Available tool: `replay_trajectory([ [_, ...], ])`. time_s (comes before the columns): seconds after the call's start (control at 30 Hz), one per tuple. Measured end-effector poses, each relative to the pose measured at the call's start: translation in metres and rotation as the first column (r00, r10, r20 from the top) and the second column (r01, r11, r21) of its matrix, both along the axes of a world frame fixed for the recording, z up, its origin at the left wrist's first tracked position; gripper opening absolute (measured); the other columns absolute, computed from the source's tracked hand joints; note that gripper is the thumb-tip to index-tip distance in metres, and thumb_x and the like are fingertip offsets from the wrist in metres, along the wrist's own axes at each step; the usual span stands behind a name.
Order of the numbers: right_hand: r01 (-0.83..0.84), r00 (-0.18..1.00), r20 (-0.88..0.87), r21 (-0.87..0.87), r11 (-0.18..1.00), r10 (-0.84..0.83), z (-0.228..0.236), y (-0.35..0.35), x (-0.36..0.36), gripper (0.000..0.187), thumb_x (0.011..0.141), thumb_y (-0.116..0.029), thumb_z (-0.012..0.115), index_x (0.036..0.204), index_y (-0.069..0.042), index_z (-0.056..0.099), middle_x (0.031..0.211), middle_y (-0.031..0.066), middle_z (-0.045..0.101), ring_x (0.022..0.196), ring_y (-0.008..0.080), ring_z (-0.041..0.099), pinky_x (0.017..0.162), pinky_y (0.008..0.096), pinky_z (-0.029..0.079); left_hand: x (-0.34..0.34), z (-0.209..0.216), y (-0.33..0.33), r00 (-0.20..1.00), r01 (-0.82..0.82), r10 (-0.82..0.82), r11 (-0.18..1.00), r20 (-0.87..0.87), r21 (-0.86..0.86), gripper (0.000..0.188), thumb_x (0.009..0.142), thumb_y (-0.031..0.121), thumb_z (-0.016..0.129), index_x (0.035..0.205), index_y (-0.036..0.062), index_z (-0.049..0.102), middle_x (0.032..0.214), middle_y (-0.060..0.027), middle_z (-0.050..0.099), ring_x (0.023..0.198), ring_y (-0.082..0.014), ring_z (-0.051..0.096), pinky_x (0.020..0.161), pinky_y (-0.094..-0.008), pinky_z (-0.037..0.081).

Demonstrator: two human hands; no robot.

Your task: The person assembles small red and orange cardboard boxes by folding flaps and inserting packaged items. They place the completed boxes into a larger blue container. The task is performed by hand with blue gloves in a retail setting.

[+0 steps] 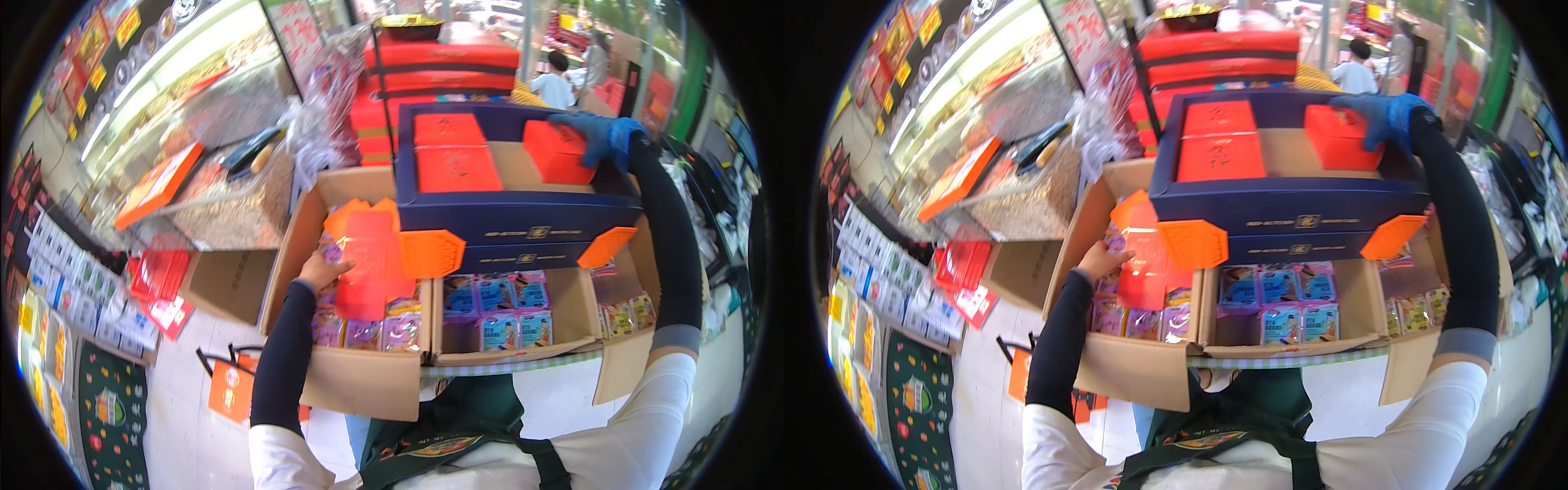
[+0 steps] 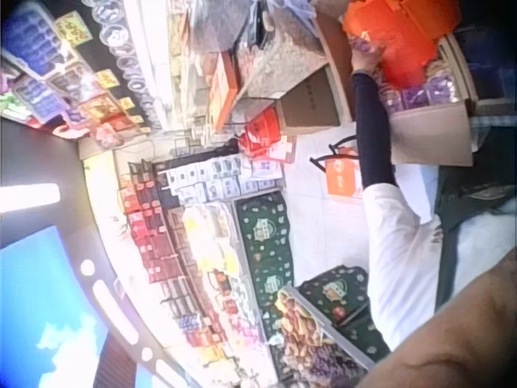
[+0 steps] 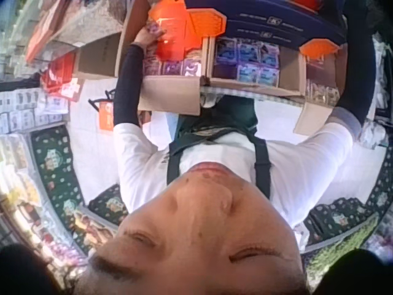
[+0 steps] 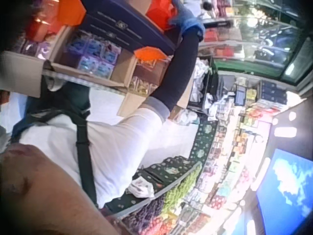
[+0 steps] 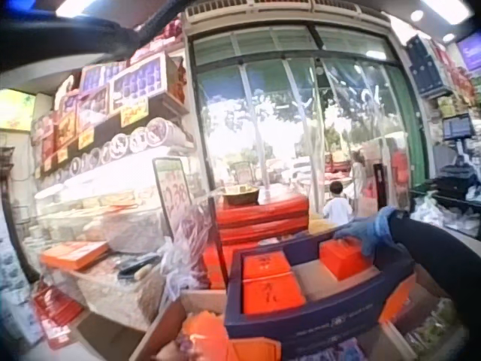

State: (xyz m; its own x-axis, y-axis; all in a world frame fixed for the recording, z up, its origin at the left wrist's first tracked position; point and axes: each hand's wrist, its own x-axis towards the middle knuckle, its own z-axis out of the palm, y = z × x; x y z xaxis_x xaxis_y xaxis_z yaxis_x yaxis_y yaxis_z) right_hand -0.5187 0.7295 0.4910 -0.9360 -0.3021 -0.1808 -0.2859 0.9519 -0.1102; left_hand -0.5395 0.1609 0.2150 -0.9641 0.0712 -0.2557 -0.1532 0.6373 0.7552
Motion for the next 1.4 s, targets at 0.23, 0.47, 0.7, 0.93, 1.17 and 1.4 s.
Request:
replay_trajectory([
  [0.23,-0.155,0.943,-0.254,0.23,0.961,0.213,-0.026,-0.036,0.001,0.086,0.059,-0.015,0.077,0.137,-0.02,0.041,0.147,0.0196,0.026,0.136,0.038,0.023,0.111,0.0433,0.022,0.013,0.01,0.023,0.994,0.107,-0.1,0.894,0.039,-0.436,0.103,0.058,0.053,0.08,0.121,-0.0182,0.039,0.105,-0.0289,0.061,0.095,-0.0319,0.064,0.081,-0.0368,0.051],
  [0.47,-0.138,0.94,-0.301,0.095,0.986,0.16,-0.033,-0.045,0.019,0.069,0.069,-0.024,0.074,0.132,-0.017,0.047,0.146,0.0199,0.029,0.135,0.0379,0.026,0.11,0.0443,0.024,0.006,0.014,0.015,0.999,0.039,-0.036,0.985,0.018,-0.169,0.057,0.065,0.029,0.081,0.099,-0.0092,0.057,0.089,-0.0194,0.065,0.08,-0.0276,0.066,0.068,-0.0339,0.053],
  [0.7,-0.075,0.965,-0.245,0.072,0.995,0.091,-0.032,-0.051,0.017,0.065,0.072,-0.024,0.073,0.131,-0.014,0.046,0.144,0.0204,0.031,0.132,0.0364,0.031,0.109,0.0438,0.025,0.056,0.078,-0.009,0.973,-0.103,0.221,0.683,-0.071,0.723,0.018,0.088,0.007,0.059,0.103,-0.0022,0.059,0.095,-0.0104,0.065,0.08,-0.0166,0.064,0.07,-0.0295,0.053],
  [0.93,-0.41,0.529,-0.842,-0.145,0.9,0.105,-0.006,-0.135,0.095,0.048,0.082,-0.012,0.062,0.128,-0.013,0.049,0.13,0.0126,0.051,0.118,0.0312,0.05,0.1,0.0386,0.039,0.14,0.108,-0.03,0.943,-0.042,0.315,0.426,-0.105,0.904,0.02,0.09,0.004,0.05,0.109,-0.0024,0.05,0.105,-0.0124,0.062,0.092,-0.0205,0.063,0.079,-0.0336,0.054],
  [1.17,-0.625,0.363,-0.729,0.271,0.732,0.581,-0.076,-0.294,0.226,0.049,0.076,-0.014,0.059,0.125,-0.015,0.054,0.128,0.0057,0.052,0.112,0.0231,0.052,0.095,0.0357,0.042,0.249,0.122,0.002,0.999,0.035,-0.018,0.284,-0.031,0.958,0.041,0.087,0.003,0.049,0.127,-0.0006,0.043,0.118,-0.0136,0.057,0.105,-0.0211,0.058,0.09,-0.0326,0.048],
  [1.4,-0.74,0.468,-0.796,-0.114,0.663,0.385,-0.142,-0.314,0.255,0.047,0.077,-0.012,0.056,0.123,-0.007,0.054,0.12,0.0055,0.058,0.105,0.0203,0.056,0.086,0.0315,0.047,0.327,0.08,0.009,0.916,0.267,0.302,0.029,-0.263,0.963,0.054,0.092,0.029,0.051,0.136,0.0023,0.034,0.135,-0.0163,0.043,0.121,-0.0262,0.048,0.095,-0.0388,0.045],
])
